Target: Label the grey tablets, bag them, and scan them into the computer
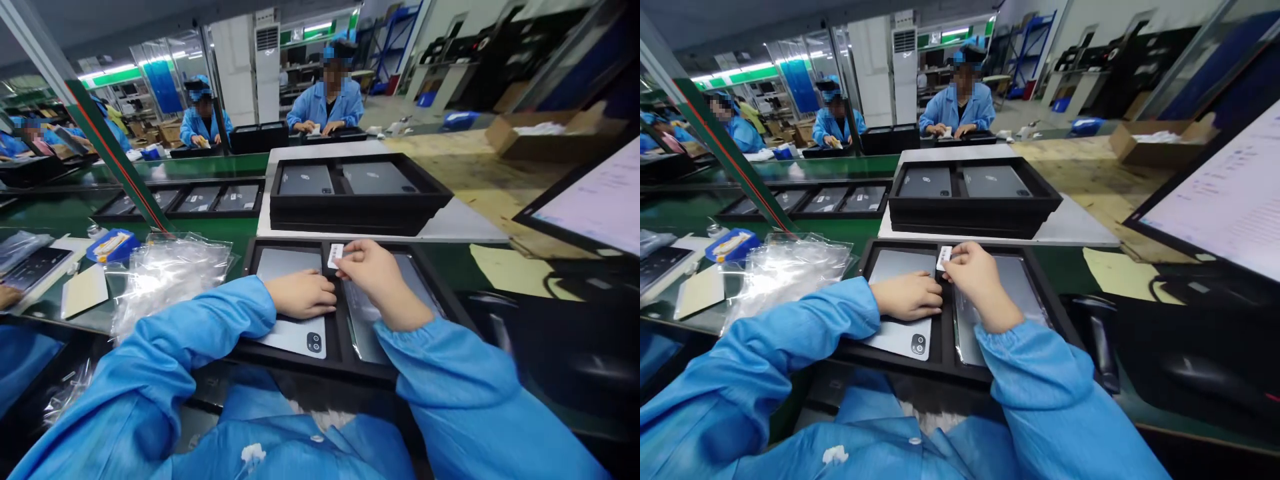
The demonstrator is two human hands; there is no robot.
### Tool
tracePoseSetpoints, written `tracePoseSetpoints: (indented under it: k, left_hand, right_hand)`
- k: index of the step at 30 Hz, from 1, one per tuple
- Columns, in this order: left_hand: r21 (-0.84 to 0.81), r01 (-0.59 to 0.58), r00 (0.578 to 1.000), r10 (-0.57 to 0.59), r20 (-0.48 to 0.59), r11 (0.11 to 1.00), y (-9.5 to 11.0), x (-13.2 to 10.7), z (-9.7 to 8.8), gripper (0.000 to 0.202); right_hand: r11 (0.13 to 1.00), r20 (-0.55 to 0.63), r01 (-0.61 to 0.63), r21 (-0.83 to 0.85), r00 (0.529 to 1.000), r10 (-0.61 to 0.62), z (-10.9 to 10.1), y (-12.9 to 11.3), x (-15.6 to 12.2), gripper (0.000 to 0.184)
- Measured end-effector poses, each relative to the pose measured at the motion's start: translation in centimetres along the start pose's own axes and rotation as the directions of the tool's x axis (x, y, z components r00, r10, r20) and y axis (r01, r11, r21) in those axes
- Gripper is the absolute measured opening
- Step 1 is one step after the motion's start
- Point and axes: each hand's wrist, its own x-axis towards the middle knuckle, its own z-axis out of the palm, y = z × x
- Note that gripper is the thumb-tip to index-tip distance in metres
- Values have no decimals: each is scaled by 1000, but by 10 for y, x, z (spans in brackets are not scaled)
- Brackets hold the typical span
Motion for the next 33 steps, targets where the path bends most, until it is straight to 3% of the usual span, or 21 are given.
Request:
tracePoseSetpoints:
  k: [4,6,8,11,12,13,15,18,21,24,26,29,31,33]
  left_hand:
    - [-50,37,990,-43,-134,998,1,-6,-19,41]
    - [-77,63,958,-82,-276,995,-1,-18,-30,50]
    - [-102,61,868,-103,-487,993,-6,-32,-37,55]
    - [-115,-10,658,-80,-749,993,-16,-48,-40,48]
    - [-109,-31,618,-67,-784,994,-19,-50,-40,45]
    - [-99,-40,607,-55,-793,994,-20,-51,-40,43]
    - [-79,-23,642,-46,-765,997,-21,-48,-40,43]
    - [-44,46,751,-64,-657,998,-20,-38,-39,44]
    - [21,109,865,-84,-495,994,-18,-26,-32,45]
    - [92,154,961,-127,-245,984,-17,-18,-21,44]
    - [134,185,977,-167,-134,974,-14,-17,-16,41]
    - [143,199,971,-175,-159,970,3,-11,-15,36]
    - [84,162,970,-144,-194,983,24,3,-15,33]
    - [-3,150,976,-148,-158,989,53,27,-12,29]
  right_hand:
    - [995,-50,-85,48,995,87,8,11,-1,32]
    - [996,56,-87,28,995,85,19,9,-7,33]
    - [997,210,-17,-69,977,31,32,7,-16,32]
    - [921,309,250,-298,938,-155,46,8,-25,24]
    - [873,329,328,-362,921,-210,49,10,-25,19]
    - [830,350,385,-403,903,-249,51,12,-25,14]
    - [780,386,448,-438,877,-287,50,14,-23,11]
    - [741,350,463,-487,880,-320,37,7,-19,8]
    - [752,154,411,-514,907,-391,10,-6,-26,8]
    - [816,-89,443,-370,858,-506,-29,-3,-53,18]
    - [843,-196,481,-243,826,-528,-55,12,-79,24]
    - [876,-313,465,-126,820,-480,-87,44,-114,30]
    - [899,-382,435,-53,823,-421,-100,59,-128,31]
    - [912,-420,408,23,832,-362,-106,65,-136,33]
